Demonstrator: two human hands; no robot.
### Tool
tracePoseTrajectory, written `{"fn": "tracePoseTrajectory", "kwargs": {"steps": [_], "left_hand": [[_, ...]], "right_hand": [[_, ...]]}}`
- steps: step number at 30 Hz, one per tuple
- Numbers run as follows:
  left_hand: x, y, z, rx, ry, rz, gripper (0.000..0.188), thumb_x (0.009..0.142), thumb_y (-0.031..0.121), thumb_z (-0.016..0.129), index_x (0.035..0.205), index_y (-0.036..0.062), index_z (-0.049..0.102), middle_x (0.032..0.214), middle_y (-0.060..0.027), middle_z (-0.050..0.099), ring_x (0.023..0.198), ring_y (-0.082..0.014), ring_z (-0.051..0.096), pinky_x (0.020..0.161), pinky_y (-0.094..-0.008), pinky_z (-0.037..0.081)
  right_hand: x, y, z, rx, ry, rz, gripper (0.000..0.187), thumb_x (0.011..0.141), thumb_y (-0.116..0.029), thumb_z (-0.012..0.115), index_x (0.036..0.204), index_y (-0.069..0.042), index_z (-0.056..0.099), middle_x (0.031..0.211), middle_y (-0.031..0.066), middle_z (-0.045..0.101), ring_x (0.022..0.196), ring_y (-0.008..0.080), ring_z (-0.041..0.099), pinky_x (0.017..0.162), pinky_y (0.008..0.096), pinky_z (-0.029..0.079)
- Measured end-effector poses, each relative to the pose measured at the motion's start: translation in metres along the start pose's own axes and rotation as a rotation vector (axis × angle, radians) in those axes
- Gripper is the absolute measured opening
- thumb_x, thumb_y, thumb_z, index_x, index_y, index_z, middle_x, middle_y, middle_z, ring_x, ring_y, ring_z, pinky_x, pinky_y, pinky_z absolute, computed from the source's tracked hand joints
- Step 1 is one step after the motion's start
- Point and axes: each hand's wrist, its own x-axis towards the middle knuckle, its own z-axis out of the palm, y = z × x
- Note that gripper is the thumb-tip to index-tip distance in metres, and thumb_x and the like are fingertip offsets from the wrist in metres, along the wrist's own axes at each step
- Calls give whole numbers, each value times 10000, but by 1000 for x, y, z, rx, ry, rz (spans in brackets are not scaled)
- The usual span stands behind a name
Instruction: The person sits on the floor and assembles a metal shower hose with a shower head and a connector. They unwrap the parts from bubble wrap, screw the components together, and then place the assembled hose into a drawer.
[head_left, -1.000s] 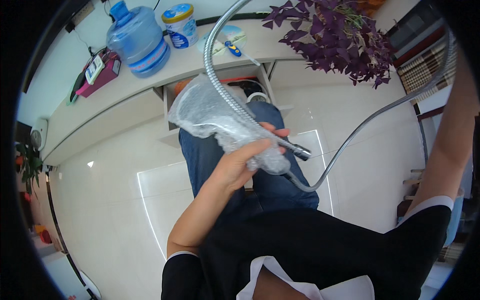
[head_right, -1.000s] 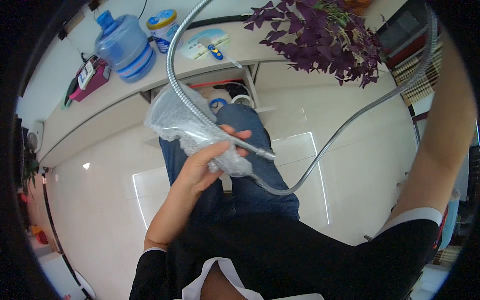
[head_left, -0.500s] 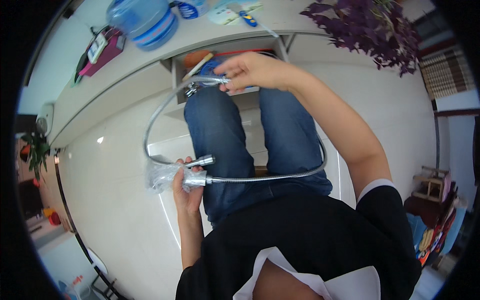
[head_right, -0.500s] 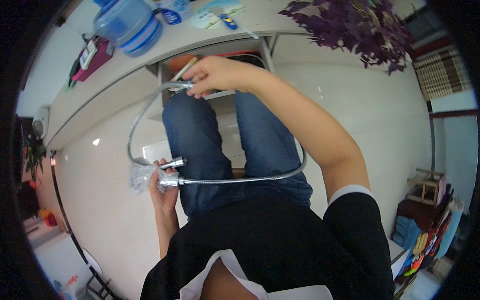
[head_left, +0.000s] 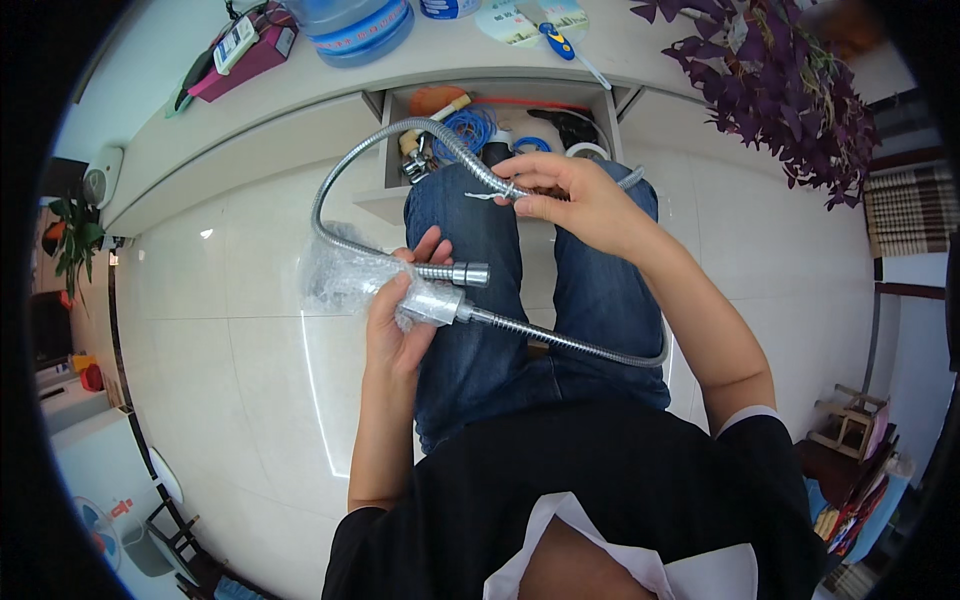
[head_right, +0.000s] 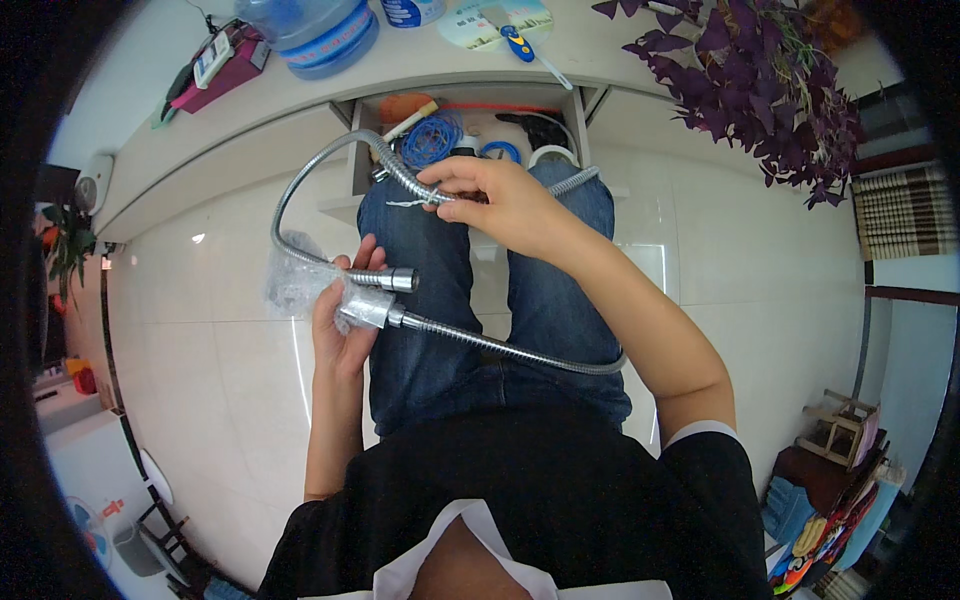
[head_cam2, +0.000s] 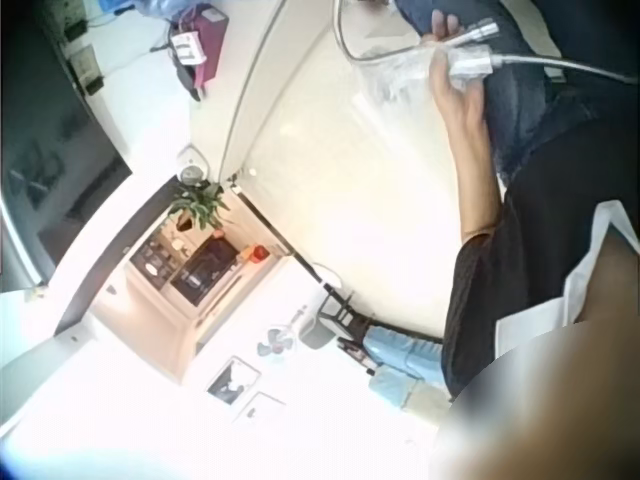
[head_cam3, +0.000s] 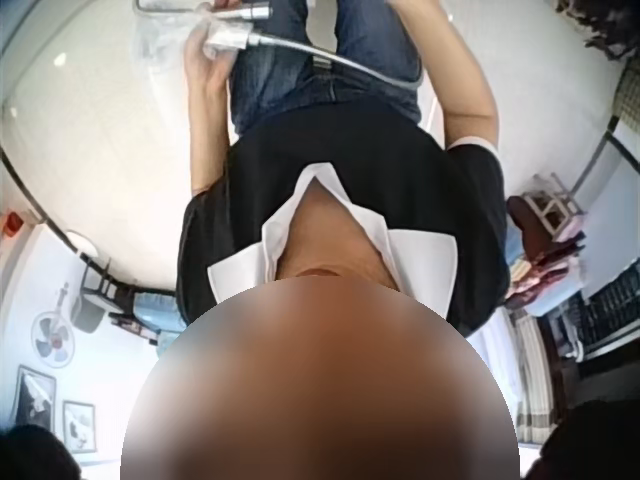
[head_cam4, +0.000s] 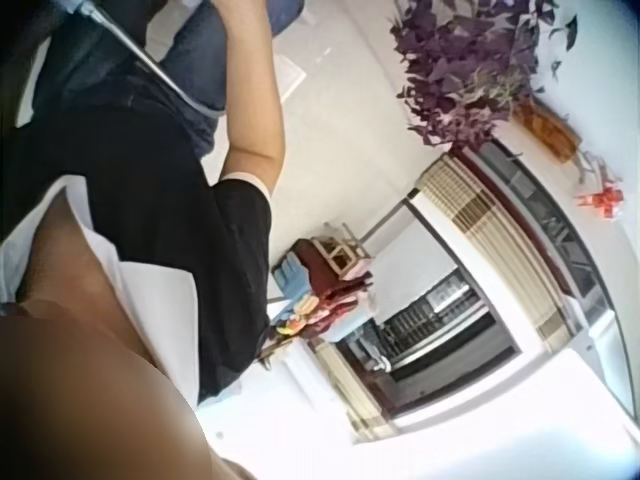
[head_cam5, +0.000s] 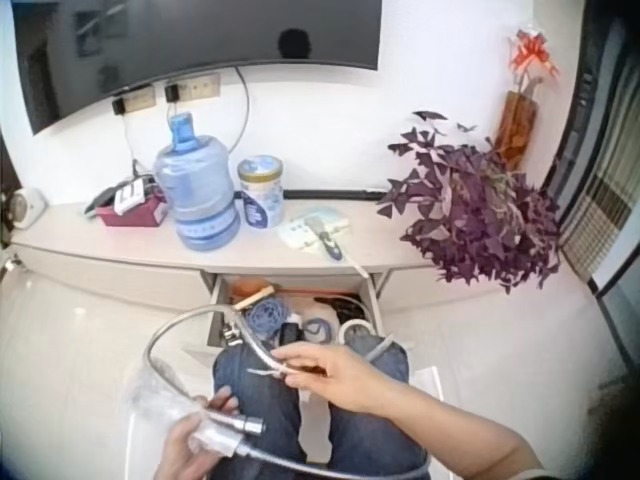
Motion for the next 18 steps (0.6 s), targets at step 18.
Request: {"fn": "tracePoseTrajectory", "kwargs": {"steps": [18], "left_hand": [[8, -9, 0, -49, 45, -38, 232, 799, 89, 598, 1017, 76, 520, 1206, -191, 521, 1123, -290, 508, 912, -438, 430]], "right_hand": [[-21, -6, 9, -200, 85, 18, 364, 769, -24, 638, 1128, -40, 582, 1014, 109, 659, 953, 173, 627, 832, 272, 475]]}}
